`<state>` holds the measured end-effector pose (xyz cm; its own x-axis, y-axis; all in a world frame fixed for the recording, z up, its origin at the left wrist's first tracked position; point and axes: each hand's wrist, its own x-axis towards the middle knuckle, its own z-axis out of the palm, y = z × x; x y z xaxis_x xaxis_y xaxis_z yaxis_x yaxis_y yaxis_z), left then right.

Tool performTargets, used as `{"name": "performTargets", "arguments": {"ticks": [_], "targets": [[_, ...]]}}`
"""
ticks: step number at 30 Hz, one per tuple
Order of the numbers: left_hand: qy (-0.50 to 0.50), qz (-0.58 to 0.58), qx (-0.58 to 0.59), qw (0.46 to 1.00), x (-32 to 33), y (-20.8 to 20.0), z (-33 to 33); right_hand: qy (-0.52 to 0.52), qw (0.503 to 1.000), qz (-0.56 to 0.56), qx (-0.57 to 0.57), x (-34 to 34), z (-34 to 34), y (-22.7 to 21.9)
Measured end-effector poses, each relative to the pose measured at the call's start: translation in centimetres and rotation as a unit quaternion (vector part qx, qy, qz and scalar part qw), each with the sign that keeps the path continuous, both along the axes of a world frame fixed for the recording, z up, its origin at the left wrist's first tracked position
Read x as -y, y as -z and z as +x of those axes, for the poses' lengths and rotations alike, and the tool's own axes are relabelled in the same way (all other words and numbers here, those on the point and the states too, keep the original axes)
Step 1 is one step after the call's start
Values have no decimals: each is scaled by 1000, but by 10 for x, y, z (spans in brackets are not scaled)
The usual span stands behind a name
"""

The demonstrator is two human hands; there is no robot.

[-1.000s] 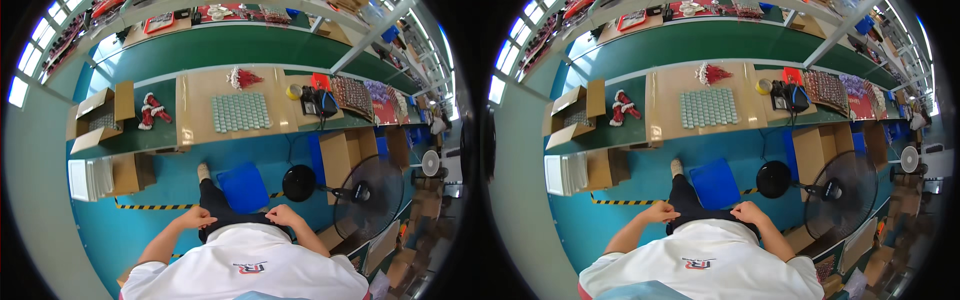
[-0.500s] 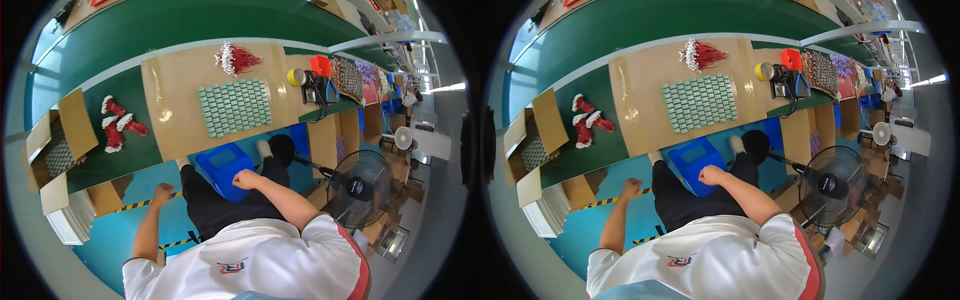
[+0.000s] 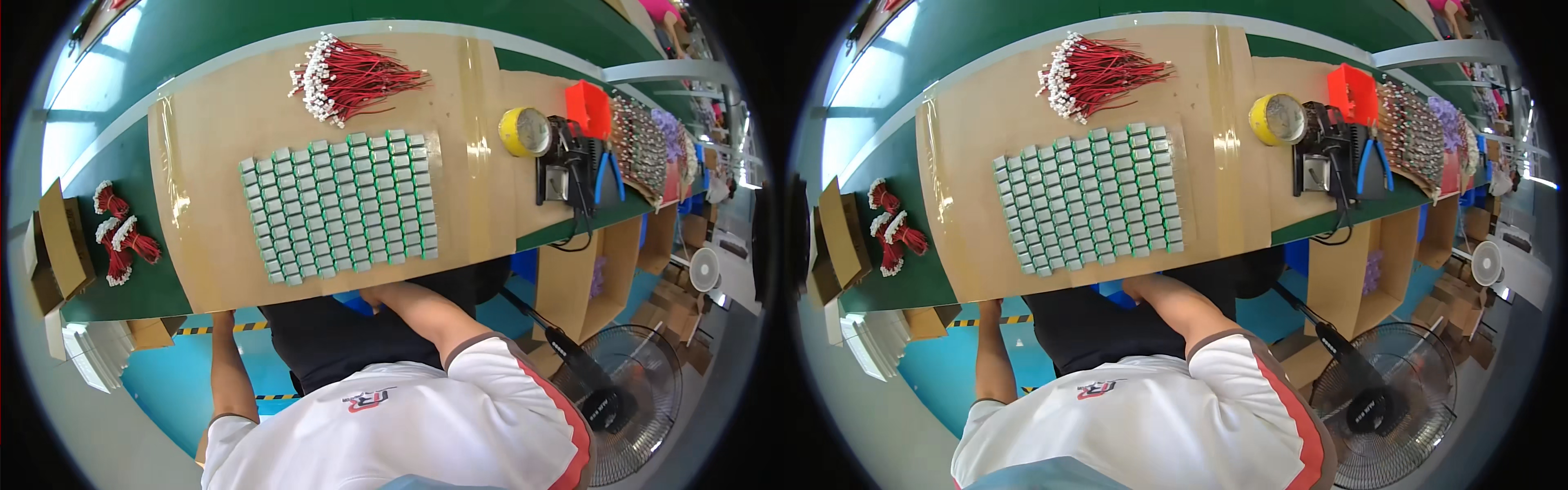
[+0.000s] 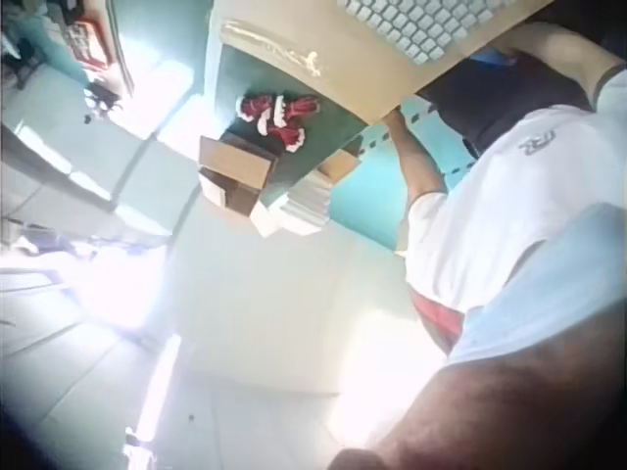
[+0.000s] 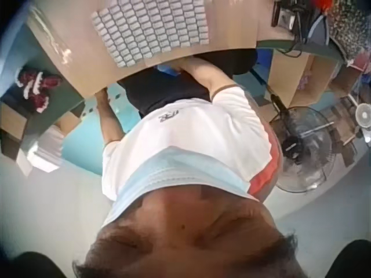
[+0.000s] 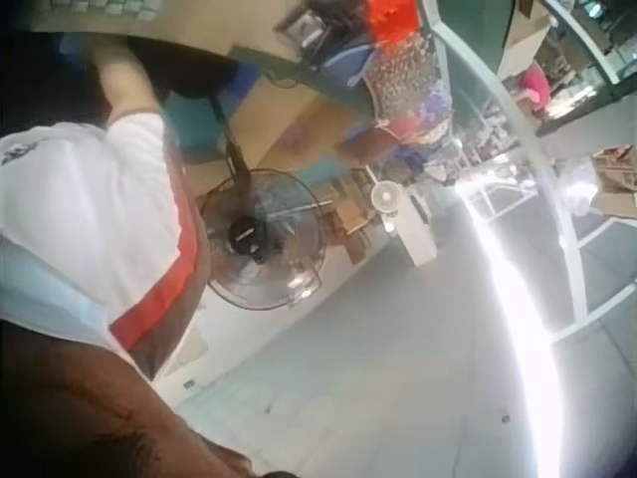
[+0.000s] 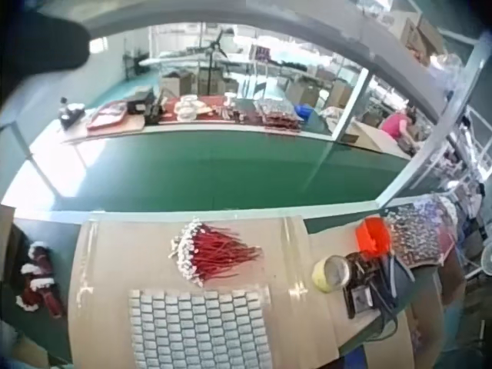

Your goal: Soldering wires to a grid of small electronic components on a workbench.

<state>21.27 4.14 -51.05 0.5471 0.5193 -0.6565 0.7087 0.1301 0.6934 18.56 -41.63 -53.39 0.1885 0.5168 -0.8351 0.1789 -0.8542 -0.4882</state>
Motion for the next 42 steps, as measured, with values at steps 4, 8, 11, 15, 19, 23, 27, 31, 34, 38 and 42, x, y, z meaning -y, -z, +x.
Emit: {"name": "performTargets", "arguments": {"ticks": [4,8,11,15,19,23,27,31,34,38,42], "targets": [[-47,43,13,998,21,-5,5,42,998,4,-43,26,17,18],[-111,64,56,990,35,0,13,59,997,-3,-55,22,56,29],[-145,58,55,986,13,35,15,23,999,3,-36,36,88,34],[-24,77,138,987,8,68,21,-63,998,12,-11,47,122,46],[-35,86,131,987,26,64,7,-103,993,10,58,41,79,34],[28,258,180,949,25,71,-56,-87,970,70,215,25,52,-38],[34,357,330,873,98,-42,-118,-3,875,293,384,1,-7,-132],[166,294,571,748,184,-193,-172,55,708,563,422,-55,-62,-215],[70,190,721,663,185,-243,-197,-27,756,602,255,-94,-77,-219],[25,-156,834,528,65,-311,-228,-117,839,532,-12,-71,-89,-242],[117,-219,767,591,59,-306,-224,72,620,738,256,-65,-111,-233]]}}
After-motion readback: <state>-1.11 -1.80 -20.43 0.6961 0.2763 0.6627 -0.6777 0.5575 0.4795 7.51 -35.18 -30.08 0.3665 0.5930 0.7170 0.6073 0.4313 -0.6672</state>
